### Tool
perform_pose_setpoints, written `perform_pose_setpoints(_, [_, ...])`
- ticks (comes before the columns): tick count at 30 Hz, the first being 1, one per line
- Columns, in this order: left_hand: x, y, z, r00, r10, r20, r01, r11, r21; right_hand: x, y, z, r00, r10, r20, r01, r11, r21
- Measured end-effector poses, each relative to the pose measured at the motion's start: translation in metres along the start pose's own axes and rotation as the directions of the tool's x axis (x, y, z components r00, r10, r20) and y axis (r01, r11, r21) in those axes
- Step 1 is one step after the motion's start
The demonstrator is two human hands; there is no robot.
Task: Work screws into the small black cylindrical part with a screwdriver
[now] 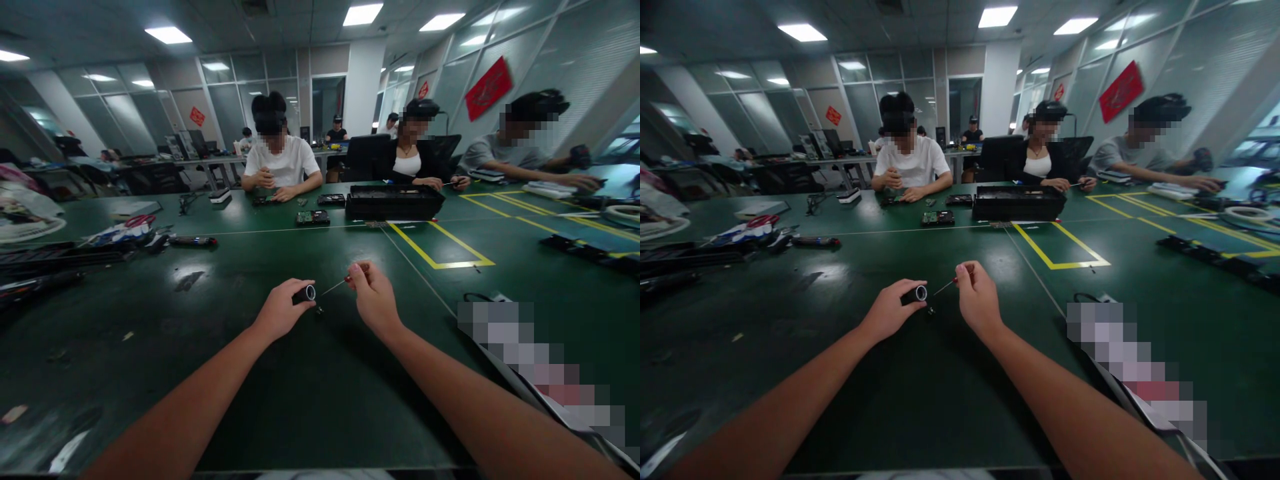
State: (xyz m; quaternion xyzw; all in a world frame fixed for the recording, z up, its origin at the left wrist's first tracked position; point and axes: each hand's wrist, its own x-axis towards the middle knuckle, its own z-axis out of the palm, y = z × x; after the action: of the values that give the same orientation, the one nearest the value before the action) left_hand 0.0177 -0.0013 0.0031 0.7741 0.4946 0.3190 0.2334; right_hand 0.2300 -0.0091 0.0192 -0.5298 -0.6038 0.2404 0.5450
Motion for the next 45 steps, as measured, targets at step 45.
perform_pose_setpoints(45, [0.002, -0.028, -0.079, 0.903, -0.427, 0.05, 0.413, 0.83, -0.375, 0.0, -0.002, 0.003, 0.994, -0.017, 0.11, 0.018, 1.0, -0.006])
